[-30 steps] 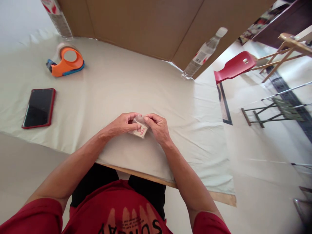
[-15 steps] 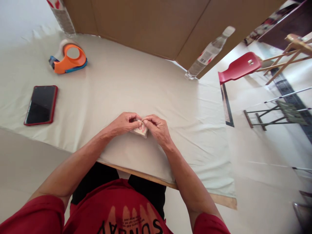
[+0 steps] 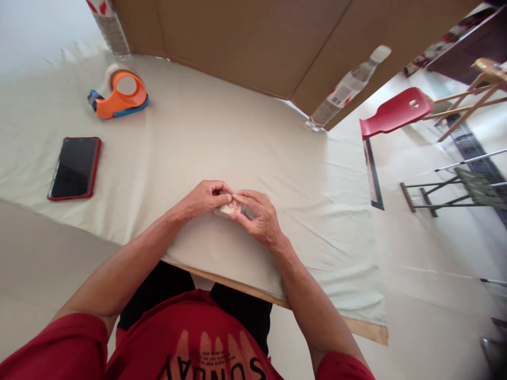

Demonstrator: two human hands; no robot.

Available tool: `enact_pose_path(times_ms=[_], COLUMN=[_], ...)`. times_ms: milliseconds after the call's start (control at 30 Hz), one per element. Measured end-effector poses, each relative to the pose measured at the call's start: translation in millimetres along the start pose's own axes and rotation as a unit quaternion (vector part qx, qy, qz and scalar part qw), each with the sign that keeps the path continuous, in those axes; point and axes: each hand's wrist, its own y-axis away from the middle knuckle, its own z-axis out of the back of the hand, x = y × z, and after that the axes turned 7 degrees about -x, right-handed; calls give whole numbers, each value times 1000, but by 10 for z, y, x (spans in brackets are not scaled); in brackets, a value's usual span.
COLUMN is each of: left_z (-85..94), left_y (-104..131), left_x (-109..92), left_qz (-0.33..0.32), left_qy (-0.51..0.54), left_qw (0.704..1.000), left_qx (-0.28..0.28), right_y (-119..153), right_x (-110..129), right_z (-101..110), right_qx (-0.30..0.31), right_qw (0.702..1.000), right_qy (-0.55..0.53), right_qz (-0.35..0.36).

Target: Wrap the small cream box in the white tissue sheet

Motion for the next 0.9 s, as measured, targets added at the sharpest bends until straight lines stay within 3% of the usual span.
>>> enact_pose_path(times_ms=[133,333,900], left_z=[42,69,65], left_y=[7,7,21], left_x=[-6,16,-6], left_qz=[6,-8,-12], left_qy=[2,-23,-27], left_qw=[1000,1000,1000], left_qx=[17,-3,0], right_y=[22,-12,84], right_x=[-20,-9,-30], right_z=[20,-6,-89], right_qx=[17,17,-49], right_qw=[997,993,991], right_qy=[64,105,86], right_qz=[41,59,87])
